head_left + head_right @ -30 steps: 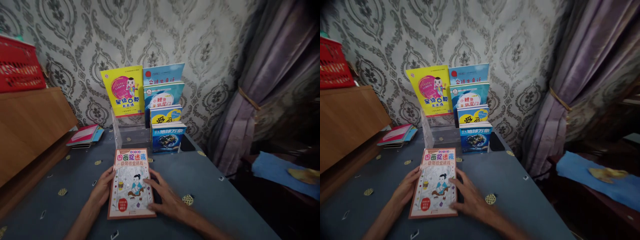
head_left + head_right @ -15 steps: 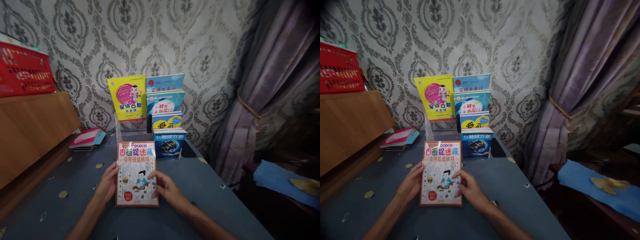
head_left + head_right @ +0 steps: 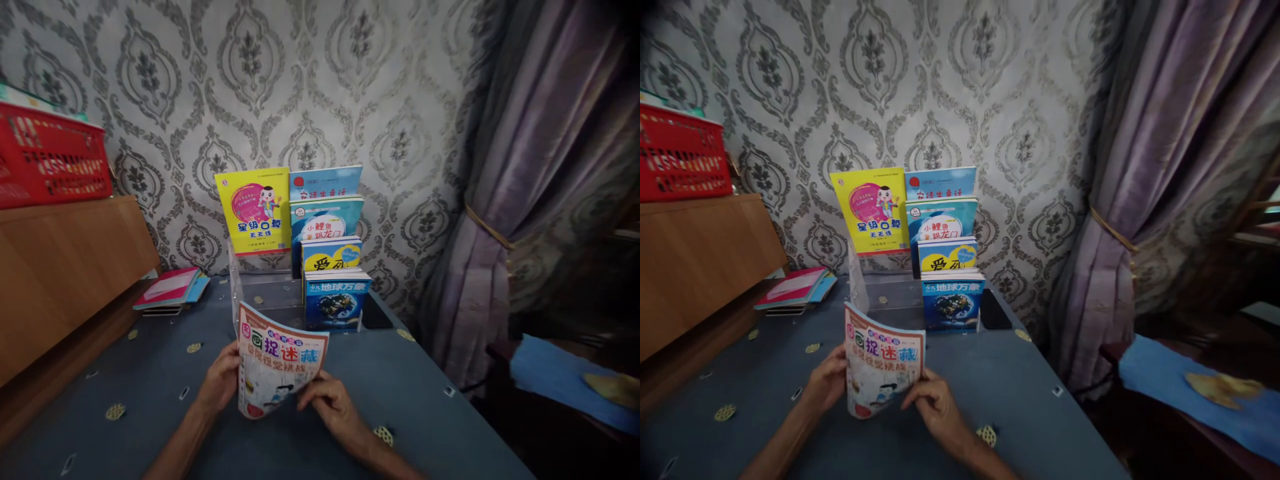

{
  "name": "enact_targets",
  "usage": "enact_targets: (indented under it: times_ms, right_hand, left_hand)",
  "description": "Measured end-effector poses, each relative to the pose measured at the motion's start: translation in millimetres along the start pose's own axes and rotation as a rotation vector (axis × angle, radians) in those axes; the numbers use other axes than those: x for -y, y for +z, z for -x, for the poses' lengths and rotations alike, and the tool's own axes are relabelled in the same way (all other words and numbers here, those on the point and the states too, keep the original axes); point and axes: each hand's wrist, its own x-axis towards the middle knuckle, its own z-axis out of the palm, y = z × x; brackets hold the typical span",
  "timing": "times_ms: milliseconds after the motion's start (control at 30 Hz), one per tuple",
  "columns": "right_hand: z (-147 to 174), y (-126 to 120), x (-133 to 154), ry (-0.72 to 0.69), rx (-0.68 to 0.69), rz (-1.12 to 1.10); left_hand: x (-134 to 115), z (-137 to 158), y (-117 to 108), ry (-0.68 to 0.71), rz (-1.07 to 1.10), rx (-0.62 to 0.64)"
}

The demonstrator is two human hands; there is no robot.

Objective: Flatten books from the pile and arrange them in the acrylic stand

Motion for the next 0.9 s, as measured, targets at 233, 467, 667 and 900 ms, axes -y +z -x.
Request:
enact_targets:
  times_ms: [233,467,667,900]
  right_hand:
    - [5,3,-2,0.069,0.025,0.097]
    - [9,3,-16,0.066,0.082,0.146]
    - [12,0,-25,0.057,0.138,0.195]
    - [16,-5,-43,0.022,0.169,0.207]
  left_hand:
    - [11,8,-17,-0.208,-0.048,0.172]
    - [17,7,-19,-0.267,-0.042,0.275]
    - [20,7,-22,-0.259,-0.031,0.274]
    - [22,5,-28,-0.239,-0.055,0.326]
